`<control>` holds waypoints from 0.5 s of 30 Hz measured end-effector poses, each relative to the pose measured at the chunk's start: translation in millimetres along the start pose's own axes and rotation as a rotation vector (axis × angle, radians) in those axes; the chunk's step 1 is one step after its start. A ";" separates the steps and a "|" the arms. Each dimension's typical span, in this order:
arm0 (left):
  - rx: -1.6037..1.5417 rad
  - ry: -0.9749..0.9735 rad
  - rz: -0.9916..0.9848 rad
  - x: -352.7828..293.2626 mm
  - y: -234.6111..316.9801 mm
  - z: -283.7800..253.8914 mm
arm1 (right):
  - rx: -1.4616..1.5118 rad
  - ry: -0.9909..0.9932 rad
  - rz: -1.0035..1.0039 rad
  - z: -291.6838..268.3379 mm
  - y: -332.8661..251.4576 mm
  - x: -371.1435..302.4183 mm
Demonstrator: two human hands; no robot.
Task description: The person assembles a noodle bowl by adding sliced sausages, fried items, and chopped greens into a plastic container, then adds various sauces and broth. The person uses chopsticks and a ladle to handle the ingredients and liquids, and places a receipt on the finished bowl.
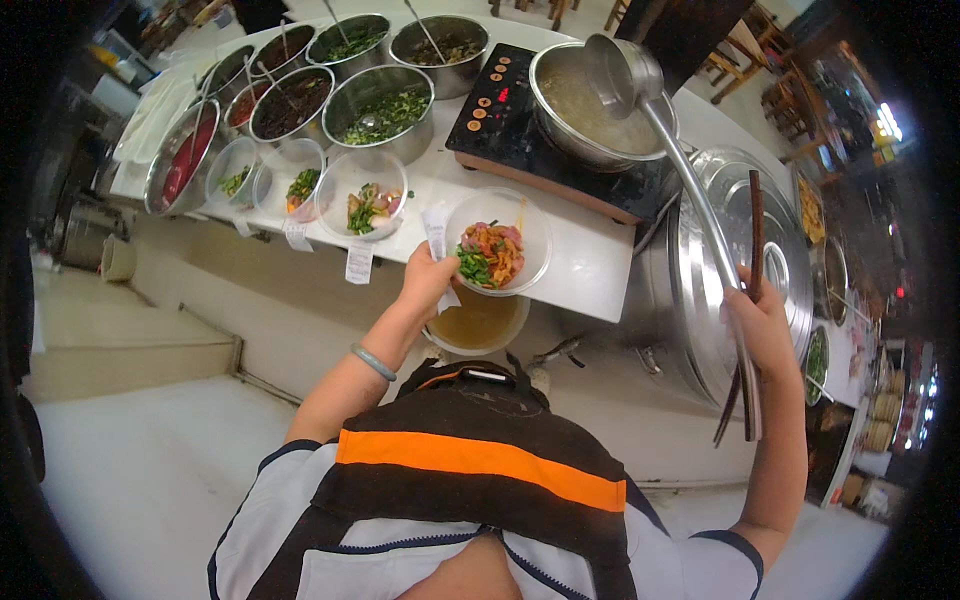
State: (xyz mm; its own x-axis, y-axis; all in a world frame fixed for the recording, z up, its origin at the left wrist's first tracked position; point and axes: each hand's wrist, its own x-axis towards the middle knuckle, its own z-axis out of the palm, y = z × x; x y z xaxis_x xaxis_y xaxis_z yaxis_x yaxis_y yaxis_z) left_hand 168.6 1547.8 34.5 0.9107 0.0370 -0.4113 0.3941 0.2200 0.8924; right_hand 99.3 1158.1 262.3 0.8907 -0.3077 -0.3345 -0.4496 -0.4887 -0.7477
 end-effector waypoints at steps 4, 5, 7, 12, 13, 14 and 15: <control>0.016 -0.074 -0.039 19.0 4.9 -6.6 | 0.085 0.024 0.024 34.7 -10.3 -9.2; 0.013 -0.089 -0.059 23.2 6.0 -6.6 | 0.124 0.080 0.025 41.3 -15.2 -9.9; 0.031 -0.097 -0.063 28.2 3.9 -7.4 | 0.136 0.021 0.047 46.2 -24.0 -11.8; -0.012 -0.084 -0.034 36.4 -6.6 -8.2 | 0.127 -0.050 0.042 51.3 -39.4 -6.4; 0.006 -0.083 -0.009 36.6 -8.0 -8.8 | 0.123 -0.042 0.044 51.4 -40.2 -4.6; 0.026 -0.073 0.001 36.6 -9.1 -9.3 | 0.148 -0.052 0.081 50.5 -41.5 -2.6; 0.048 -0.061 0.004 35.6 -9.8 -8.7 | 0.143 -0.043 0.110 49.3 -40.7 -2.1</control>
State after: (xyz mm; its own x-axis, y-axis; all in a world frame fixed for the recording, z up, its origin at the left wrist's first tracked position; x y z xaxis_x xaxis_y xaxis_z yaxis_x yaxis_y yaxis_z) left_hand 196.2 1555.5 9.5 0.9177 -0.0221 -0.3966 0.3942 0.1734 0.9025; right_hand 119.1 1218.9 265.2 0.8399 -0.3164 -0.4410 -0.5335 -0.3322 -0.7778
